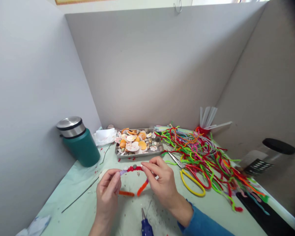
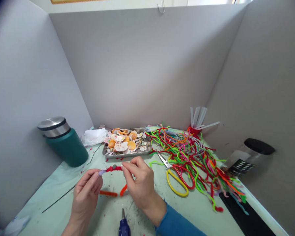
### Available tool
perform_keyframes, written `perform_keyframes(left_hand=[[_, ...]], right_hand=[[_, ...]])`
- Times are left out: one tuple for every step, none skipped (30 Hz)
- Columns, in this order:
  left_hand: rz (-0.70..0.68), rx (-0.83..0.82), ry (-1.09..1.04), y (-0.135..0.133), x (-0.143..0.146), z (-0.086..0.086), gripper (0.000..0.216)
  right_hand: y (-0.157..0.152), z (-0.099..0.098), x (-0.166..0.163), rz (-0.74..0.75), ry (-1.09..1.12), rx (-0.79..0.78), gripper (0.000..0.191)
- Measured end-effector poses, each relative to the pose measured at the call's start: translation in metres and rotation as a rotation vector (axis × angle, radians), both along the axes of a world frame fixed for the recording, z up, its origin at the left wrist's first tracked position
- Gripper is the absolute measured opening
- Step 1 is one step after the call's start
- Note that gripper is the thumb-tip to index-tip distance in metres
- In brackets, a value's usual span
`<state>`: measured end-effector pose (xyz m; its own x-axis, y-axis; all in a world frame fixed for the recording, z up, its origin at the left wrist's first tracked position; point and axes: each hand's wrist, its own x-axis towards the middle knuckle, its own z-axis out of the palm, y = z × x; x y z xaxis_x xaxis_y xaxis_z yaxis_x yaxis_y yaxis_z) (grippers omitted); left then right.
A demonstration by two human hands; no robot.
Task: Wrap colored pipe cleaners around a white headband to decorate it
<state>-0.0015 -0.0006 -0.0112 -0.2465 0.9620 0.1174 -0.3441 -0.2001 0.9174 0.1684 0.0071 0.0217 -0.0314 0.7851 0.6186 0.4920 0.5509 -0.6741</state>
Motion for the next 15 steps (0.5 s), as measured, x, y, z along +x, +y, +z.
perform_keyframes(left_hand=[[-0.001,-0.001,0.001,-0.0001,0.0001,0.0002,0.013],[0.001,-0.003,0.004,-0.0002,0.0003,0.0004,0.014],[0.003,-0.006,0.006,-0.0004,0.0004,0.0006,0.014],[0.008,-0.007,0.008,-0.0006,0.0004,0.0007,0.014],[0.013,-0.007,0.01,-0.0007,0.0005,0.0008,0.014],[0.016,-0.006,0.011,-0.0007,0.0005,0.0008,0.014],[0.016,-0.004,0.01,-0.0007,0.0005,0.0007,0.014],[0.013,-0.002,0.008,-0.0006,0.0005,0.0006,0.014],[0.009,-0.001,0.005,-0.0005,0.0005,0.0004,0.014],[0.005,-0.001,0.003,-0.0004,0.0004,0.0002,0.014],[0.001,-0.001,0.002,-0.0003,0.0004,0.0,0.014],[-0.002,0.0,0.003,-0.0002,0.0003,-0.0003,0.014],[-0.004,0.0,0.004,-0.0001,0.0003,-0.0006,0.014],[-0.005,0.002,0.006,0.0,0.0003,-0.001,0.014],[-0.005,0.004,0.006,0.0001,0.0002,-0.0013,0.014]], right_hand=[[0.0,-0.0007,-0.0003,-0.008,-0.01,0.007,0.021],[-0.0002,-0.0012,-0.0004,-0.018,-0.021,0.014,0.02],[-0.0004,-0.0015,-0.0003,-0.027,-0.035,0.02,0.02],[-0.0008,-0.0016,0.0002,-0.031,-0.049,0.024,0.019],[-0.0013,-0.0016,0.001,-0.033,-0.063,0.026,0.019],[-0.0016,-0.0016,0.002,-0.032,-0.075,0.026,0.018],[-0.0019,-0.0017,0.0031,-0.029,-0.085,0.024,0.018],[-0.0021,-0.0019,0.0043,-0.026,-0.09,0.022,0.018],[-0.0021,-0.0023,0.0054,-0.023,-0.091,0.021,0.018],[-0.0019,-0.0028,0.0064,-0.021,-0.088,0.022,0.019],[-0.0017,-0.0035,0.0072,-0.018,-0.085,0.024,0.02],[-0.0014,-0.0042,0.0078,-0.014,-0.082,0.03,0.021],[-0.0011,-0.0048,0.0083,-0.008,-0.08,0.036,0.022],[-0.0008,-0.0051,0.0085,-0.001,-0.079,0.044,0.021],[-0.0006,-0.0052,0.0086,0.005,-0.076,0.051,0.021]])
